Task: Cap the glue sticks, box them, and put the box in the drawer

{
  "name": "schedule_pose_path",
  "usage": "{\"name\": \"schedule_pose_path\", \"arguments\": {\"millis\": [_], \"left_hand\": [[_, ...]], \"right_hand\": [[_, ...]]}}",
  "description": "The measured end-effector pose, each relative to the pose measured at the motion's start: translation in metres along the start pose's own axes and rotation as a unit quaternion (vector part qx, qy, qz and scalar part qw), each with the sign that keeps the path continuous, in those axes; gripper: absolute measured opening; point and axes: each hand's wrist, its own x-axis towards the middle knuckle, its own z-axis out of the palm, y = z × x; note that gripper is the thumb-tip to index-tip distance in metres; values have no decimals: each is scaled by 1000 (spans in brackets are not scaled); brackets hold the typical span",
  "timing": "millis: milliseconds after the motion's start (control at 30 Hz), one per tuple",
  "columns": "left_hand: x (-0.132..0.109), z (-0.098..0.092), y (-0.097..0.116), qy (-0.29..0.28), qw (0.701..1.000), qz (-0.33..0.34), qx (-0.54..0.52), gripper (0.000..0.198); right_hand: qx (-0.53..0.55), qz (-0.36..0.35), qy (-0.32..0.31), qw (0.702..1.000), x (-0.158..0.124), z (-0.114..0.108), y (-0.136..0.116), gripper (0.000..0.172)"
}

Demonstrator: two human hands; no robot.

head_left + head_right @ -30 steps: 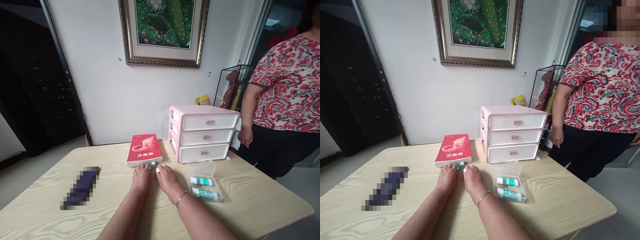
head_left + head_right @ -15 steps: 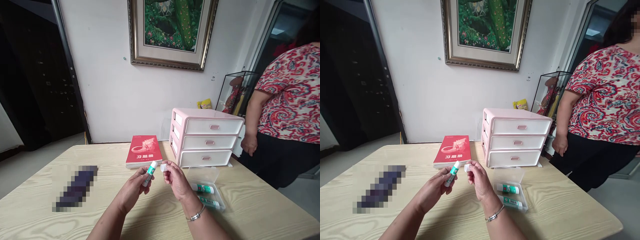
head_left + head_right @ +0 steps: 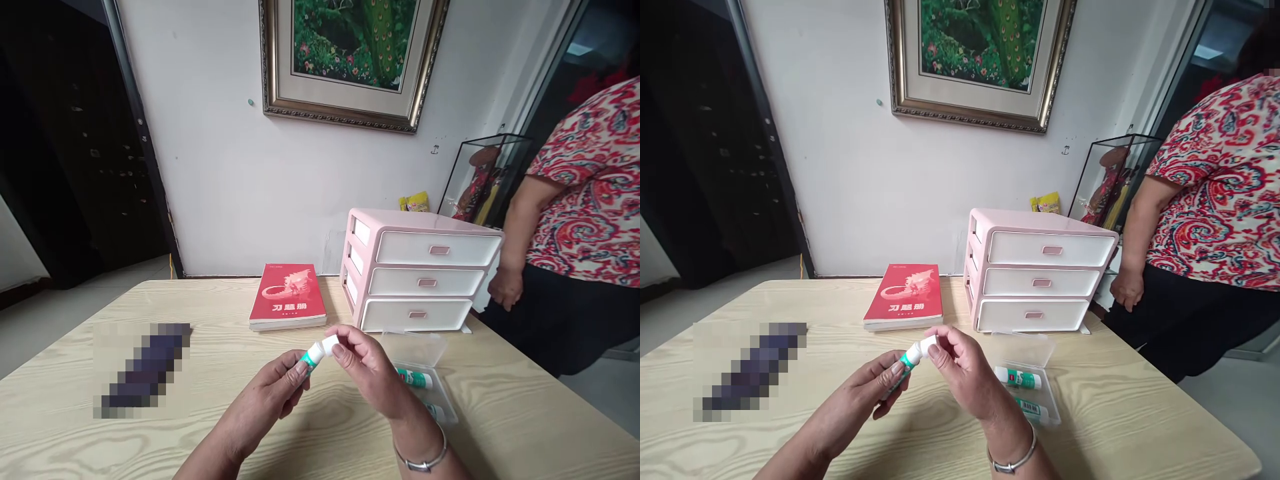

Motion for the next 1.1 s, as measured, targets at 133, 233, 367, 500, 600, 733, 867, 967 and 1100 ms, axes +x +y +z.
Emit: {"name": "schedule_pose_path", "arguments": {"millis": [133,233,367,500,600,733,867,967,1100], "left_hand": [[-1,0,2,-7,1000,-9,13,55],[-2,-1,4,-26,1000,-11,14,54],[-5,-2,11,-60,998,-14,3,50],[-7,-2,14,-65,998,-18,-2,51],[-5,-1,10,-44,996,1,72,49],[-2,0,5,-18,988,15,151,49],[-3,-4,7,-44,996,-10,81,51],[-4,-6,8,-66,997,-17,37,51],[1,-3,3,-2,983,53,178,46]], "right_hand": [[-52,-11,-6,999,-3,1,-3,29],[-83,-14,-10,996,-3,-1,-6,28],[-118,-27,-39,992,-4,-3,-10,28],[-108,-4,-48,993,-5,0,-11,30],[-127,21,-29,991,-3,5,-6,31],[-182,36,14,983,-1,10,4,34],[-128,23,-25,991,-3,9,1,32],[-116,29,-61,991,-5,7,-6,32],[-149,42,-22,988,-2,13,-1,36]]}}
